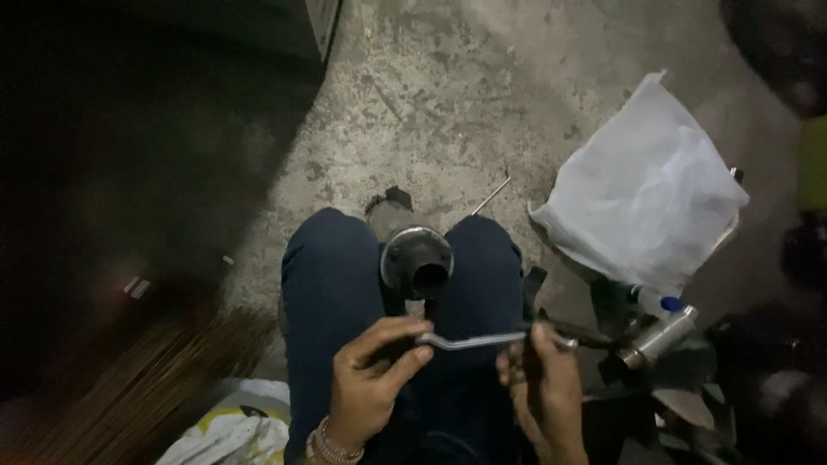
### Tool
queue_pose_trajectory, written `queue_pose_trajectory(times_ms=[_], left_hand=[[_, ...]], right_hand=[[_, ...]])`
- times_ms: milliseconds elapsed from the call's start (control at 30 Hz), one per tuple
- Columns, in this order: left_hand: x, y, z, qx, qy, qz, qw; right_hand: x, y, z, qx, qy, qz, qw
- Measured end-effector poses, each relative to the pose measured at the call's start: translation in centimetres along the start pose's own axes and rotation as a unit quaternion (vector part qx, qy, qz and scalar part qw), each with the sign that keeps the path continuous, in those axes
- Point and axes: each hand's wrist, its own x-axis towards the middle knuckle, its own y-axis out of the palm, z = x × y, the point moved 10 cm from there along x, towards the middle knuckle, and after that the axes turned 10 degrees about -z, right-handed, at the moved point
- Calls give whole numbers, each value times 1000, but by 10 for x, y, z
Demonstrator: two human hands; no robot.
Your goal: Using a T-handle socket wrench to assemble or repair a motorcycle exhaust muffler.
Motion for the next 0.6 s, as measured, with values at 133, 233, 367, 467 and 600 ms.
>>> queue_pose_trajectory(times_ms=[133, 233, 367, 467, 600], left_hand=[[8, -15, 11, 6, -43, 15, 999], [12, -34, 34, 77, -162, -20, 984], [15, -36, 21, 54, -110, -37, 992], [22, -27, 9, 42, -54, -12, 998], [23, -24, 6, 24, -29, -9, 999]], right_hand=[[9, -21, -18, 9, 98, 120, 988], [-17, -11, -14, -238, 188, 127, 944], [-20, 9, -18, -228, 138, 171, 949], [-12, 15, -5, -228, 102, 149, 957], [-10, 12, -3, -229, 92, 145, 958]])
